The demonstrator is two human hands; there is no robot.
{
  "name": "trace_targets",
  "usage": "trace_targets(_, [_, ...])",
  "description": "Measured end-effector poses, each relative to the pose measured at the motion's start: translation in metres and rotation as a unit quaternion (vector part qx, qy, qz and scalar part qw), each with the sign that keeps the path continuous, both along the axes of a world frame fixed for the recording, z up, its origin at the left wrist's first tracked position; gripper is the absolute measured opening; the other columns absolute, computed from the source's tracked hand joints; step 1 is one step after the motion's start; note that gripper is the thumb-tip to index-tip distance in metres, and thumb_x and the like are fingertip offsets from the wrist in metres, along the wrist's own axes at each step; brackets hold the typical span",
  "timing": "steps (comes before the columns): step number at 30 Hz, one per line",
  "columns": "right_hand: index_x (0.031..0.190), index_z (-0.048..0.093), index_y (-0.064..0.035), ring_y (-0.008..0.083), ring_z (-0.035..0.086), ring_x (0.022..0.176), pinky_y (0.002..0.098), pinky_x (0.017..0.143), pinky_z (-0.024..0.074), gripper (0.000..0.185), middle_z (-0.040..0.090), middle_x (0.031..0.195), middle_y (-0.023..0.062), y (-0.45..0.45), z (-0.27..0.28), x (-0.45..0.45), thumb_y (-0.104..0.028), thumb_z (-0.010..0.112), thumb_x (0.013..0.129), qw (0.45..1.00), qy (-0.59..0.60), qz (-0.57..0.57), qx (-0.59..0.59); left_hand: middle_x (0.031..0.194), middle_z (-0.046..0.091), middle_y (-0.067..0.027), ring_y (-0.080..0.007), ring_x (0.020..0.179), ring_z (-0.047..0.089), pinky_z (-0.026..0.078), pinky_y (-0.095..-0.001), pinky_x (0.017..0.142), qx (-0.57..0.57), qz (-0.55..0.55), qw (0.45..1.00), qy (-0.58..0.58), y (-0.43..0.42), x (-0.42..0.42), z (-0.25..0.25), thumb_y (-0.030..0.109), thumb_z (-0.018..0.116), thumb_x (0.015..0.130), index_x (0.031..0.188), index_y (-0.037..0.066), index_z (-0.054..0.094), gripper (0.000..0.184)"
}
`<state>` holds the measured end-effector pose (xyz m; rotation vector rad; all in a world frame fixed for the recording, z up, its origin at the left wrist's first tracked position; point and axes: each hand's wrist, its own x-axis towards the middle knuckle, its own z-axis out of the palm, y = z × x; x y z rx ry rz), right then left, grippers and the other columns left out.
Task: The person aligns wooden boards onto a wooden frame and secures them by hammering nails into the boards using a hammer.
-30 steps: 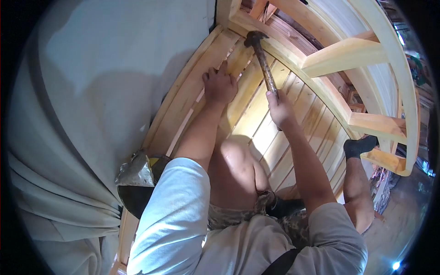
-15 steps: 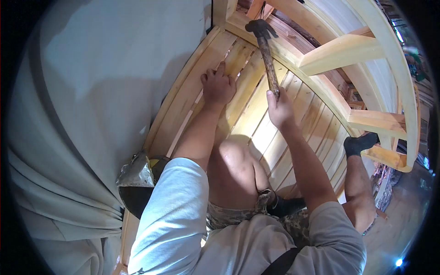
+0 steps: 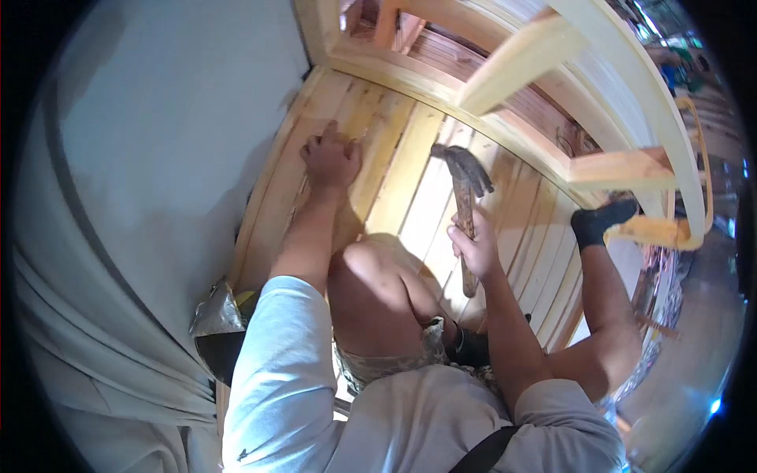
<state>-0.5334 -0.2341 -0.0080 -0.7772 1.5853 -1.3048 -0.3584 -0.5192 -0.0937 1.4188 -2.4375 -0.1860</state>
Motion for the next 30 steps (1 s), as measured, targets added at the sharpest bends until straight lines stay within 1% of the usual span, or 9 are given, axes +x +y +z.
trace_targets(2, [0.103,0.056,-0.0001,0.0072,0.051,0.052,0.0236,0.048,0.0415,0.016,0.055,0.072,0.0,0.009,0.018,-0.002,-0.013,0.064,0.1,0.993,0.032,-0.056,0.098,0.148,0.054,-0.0103,-0.0407,0.121,0.05,0.036,-0.0592,0.103,-0.006,-0.001,0.999,-0.041,0.0,-0.004,0.007,0.044,0.055,0.094,0.098,0.002,0.08,0.049])
trace_targets(4, [0.102,0.058,-0.0015,0.0077,0.05,0.049,0.0243,0.045,0.0392,0.015,0.054,0.069,-0.0004,0.023,0.018,-0.009,-0.014,0.065,0.1,0.991,0.021,-0.08,0.101,0.153,0.049,-0.0085,-0.0418,0.127,0.047,0.034,-0.0588,0.107,0.054,-0.017,0.997,-0.05,0.004,-0.013,0.028,0.043,0.055,0.094,0.102,0.002,0.079,0.048])
trace_targets(9, [0.093,0.057,-0.0059,0.0098,0.051,0.046,0.0268,0.041,0.0383,0.016,0.053,0.065,0.0001,0.049,0.005,-0.029,-0.018,0.065,0.1,0.985,-0.046,-0.122,0.109,0.159,0.037,-0.0175,-0.0425,0.142,0.037,0.025,-0.0629,0.118,0.212,0.127,0.965,-0.082,0.028,-0.07,0.072,0.038,0.054,0.093,0.125,0.002,0.071,0.051])
trace_targets(13, [0.093,0.057,-0.0077,0.0131,0.055,0.048,0.0292,0.043,0.043,0.018,0.056,0.067,0.0022,0.061,-0.004,-0.033,-0.022,0.063,0.101,0.968,-0.139,-0.187,0.097,0.161,0.032,-0.0216,-0.0443,0.147,0.032,0.022,-0.064,0.12,0.156,0.043,0.986,0.04,0.091,-0.116,0.043,0.04,0.05,0.094,0.128,-0.006,0.066,0.059])
trace_targets(14, [0.095,0.057,-0.0075,0.0137,0.055,0.049,0.0304,0.044,0.0446,0.018,0.056,0.068,0.0025,0.063,-0.005,-0.034,-0.024,0.062,0.102,0.953,-0.184,-0.218,0.101,0.161,0.032,-0.0216,-0.0443,0.147,0.032,0.022,-0.064,0.12,0.155,0.035,0.987,0.036,0.111,-0.122,0.044,0.04,0.05,0.094,0.128,-0.006,0.066,0.059])
trace_targets(16, [0.096,0.057,-0.0072,0.0146,0.055,0.05,0.0319,0.045,0.0453,0.02,0.056,0.069,0.0028,0.069,-0.005,-0.037,-0.026,0.063,0.101,0.943,-0.209,-0.24,0.094,0.168,0.02,-0.0211,-0.0428,0.154,0.02,0.014,-0.0662,0.122,0.19,-0.09,0.977,-0.032,0.144,-0.129,0.047,0.049,0.048,0.097,0.129,0.005,0.07,0.058])
trace_targets(19, [0.099,0.056,-0.0073,0.0158,0.056,0.052,0.0335,0.048,0.0466,0.024,0.056,0.071,0.0031,0.081,-0.012,-0.041,-0.03,0.061,0.102,0.923,-0.261,-0.267,0.087,0.171,0.013,-0.0207,-0.0433,0.157,0.01,0.007,-0.0672,0.123,0.179,-0.147,0.968,-0.095,0.154,-0.134,0.031,0.054,0.044,0.101,0.128,0.011,0.073,0.058])
trace_targets(25, [0.105,0.057,-0.0086,0.0167,0.056,0.054,0.0335,0.05,0.0472,0.018,0.054,0.071,0.0025,0.095,-0.027,-0.045,-0.026,0.058,0.099,0.885,-0.354,-0.297,0.052,0.171,0.008,-0.0204,-0.0466,0.157,0.005,0.003,-0.0679,0.122,0.2,-0.167,0.959,-0.112,0.159,-0.141,0.027,0.058,0.041,0.102,0.125,0.008,0.074,0.064])
trace_targets(30, [0.113,0.057,-0.006,0.0163,0.057,0.056,0.0338,0.051,0.0492,0.023,0.056,0.075,0.0037,0.091,-0.014,-0.058,-0.025,0.057,0.1,0.907,-0.309,-0.283,0.036,0.171,0.004,-0.0246,-0.0528,0.155,-0.003,0.001,-0.0702,0.121,0.187,-0.197,0.951,-0.148,0.169,-0.152,0.031,0.061,0.041,0.101,0.122,0.005,0.075,0.069])
